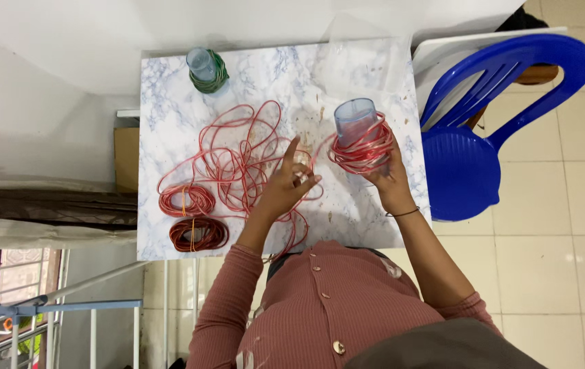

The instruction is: The person winds red wire around a clear plastic cup, then sets the cup aside and continues winding more red wire onto another clear plastic cup. The person handles tangled red wire and pre-wound coils on the table while performing the winding.

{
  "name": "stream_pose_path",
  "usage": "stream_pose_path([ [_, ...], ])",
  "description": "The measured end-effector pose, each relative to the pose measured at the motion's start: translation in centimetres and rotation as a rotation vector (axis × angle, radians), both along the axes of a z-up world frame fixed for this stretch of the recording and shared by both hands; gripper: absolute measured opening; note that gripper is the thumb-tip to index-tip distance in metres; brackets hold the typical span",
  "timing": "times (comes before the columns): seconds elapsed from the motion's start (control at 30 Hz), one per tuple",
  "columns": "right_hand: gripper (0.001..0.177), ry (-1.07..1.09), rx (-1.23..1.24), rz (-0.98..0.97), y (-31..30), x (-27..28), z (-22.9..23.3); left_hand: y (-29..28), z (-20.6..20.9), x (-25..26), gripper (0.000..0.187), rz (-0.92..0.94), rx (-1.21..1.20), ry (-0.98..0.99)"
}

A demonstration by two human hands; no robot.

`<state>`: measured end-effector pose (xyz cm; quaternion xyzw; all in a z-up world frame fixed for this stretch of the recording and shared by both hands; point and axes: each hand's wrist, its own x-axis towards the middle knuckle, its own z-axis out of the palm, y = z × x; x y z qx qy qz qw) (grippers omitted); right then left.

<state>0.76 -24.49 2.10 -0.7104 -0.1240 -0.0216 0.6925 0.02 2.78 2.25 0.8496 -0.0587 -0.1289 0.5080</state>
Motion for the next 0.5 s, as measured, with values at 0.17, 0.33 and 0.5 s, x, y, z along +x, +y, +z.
stream_pose_path([
  [0.17,0.102,0.072,0.047,0.055,0.1,-0.4,-1.2,0.0,4.8,-0.5,0.119,-0.009,-0.178,-0.227],
  [0.33,0.104,0.102,0.081,0.107,1.5,-1.1,-2.9,-1.8,6.1,-0.8,0.13,-0.132,-0.198,-0.556],
  [0.5,0.103,0.107,0.068,0.211,2.5,-2.3,-0.9,-3.2,3.5,-1.4,0.122,-0.012,-0.211,-0.448],
])
